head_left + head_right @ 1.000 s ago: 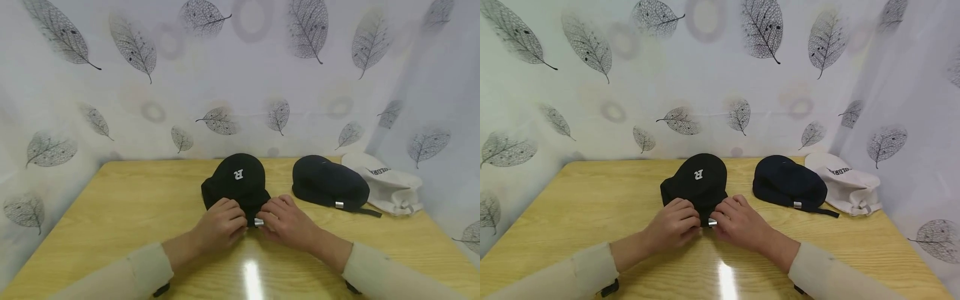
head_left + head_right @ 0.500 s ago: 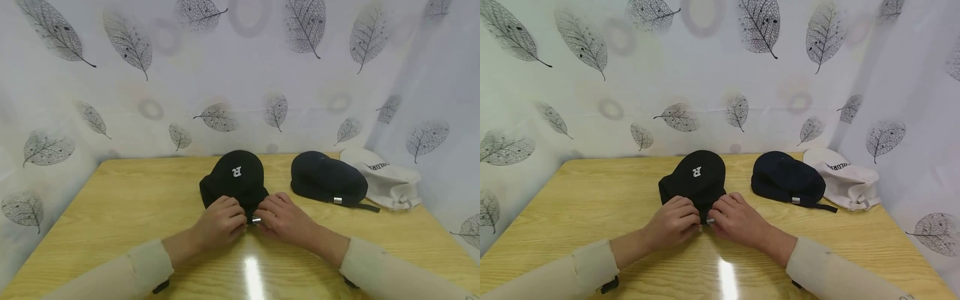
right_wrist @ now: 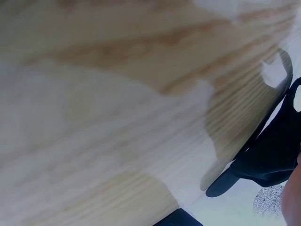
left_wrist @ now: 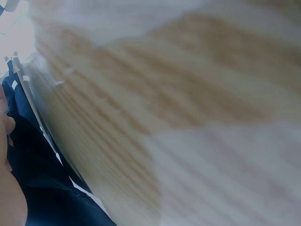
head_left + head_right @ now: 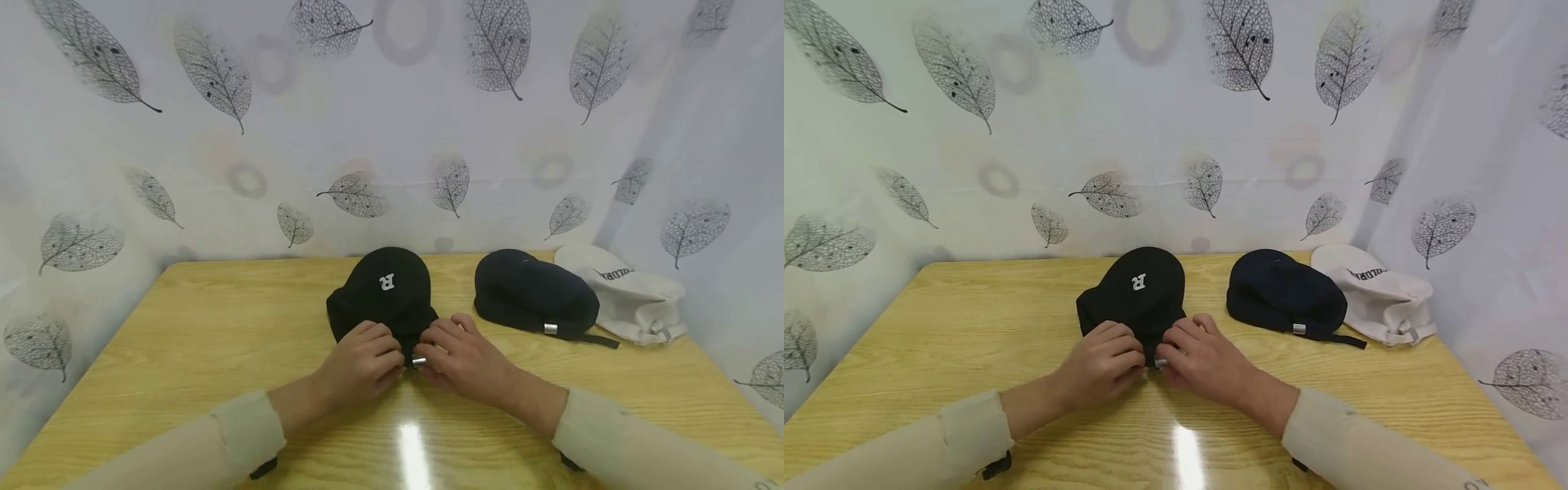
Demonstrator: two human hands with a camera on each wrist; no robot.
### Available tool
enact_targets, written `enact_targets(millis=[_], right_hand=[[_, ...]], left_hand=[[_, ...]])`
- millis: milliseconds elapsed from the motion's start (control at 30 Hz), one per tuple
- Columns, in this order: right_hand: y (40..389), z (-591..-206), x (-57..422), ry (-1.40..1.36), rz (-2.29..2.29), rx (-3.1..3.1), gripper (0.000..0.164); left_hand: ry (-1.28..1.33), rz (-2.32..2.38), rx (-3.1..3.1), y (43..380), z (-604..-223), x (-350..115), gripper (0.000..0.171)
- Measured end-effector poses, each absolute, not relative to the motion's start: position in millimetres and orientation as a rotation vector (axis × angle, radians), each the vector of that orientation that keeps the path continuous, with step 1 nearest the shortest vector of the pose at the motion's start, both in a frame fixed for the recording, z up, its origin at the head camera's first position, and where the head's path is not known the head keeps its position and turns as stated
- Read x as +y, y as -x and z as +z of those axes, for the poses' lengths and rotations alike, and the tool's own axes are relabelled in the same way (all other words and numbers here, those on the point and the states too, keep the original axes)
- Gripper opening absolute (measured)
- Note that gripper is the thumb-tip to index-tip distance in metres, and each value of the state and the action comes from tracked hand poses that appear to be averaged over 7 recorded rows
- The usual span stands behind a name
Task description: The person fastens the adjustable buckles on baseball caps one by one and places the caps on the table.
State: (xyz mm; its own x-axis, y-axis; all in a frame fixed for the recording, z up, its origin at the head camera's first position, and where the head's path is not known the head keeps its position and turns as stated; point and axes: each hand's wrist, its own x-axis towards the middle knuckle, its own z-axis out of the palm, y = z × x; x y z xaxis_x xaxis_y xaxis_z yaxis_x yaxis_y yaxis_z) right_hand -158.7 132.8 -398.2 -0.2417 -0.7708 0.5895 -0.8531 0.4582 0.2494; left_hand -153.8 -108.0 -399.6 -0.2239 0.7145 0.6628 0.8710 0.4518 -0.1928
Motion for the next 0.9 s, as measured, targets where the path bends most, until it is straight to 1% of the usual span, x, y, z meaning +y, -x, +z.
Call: enact_targets(millis=[200,567,900], right_hand=[[159.6,-399.4,133.5,-1.348,0.171,-2.039,0.032],[158.9,-400.7,132.5,-1.333,0.165,-2.035,0.029],[158.5,-399.0,133.1,-1.330,0.159,-2.053,0.028]], left_hand=[[1.327,-0.299,-1.991,154.7,-400.0,-105.5,0.010],[1.281,-0.264,-2.074,150.9,-400.6,-106.5,0.014],[1.248,-0.264,-2.141,147.6,-398.1,-111.0,0.014]])
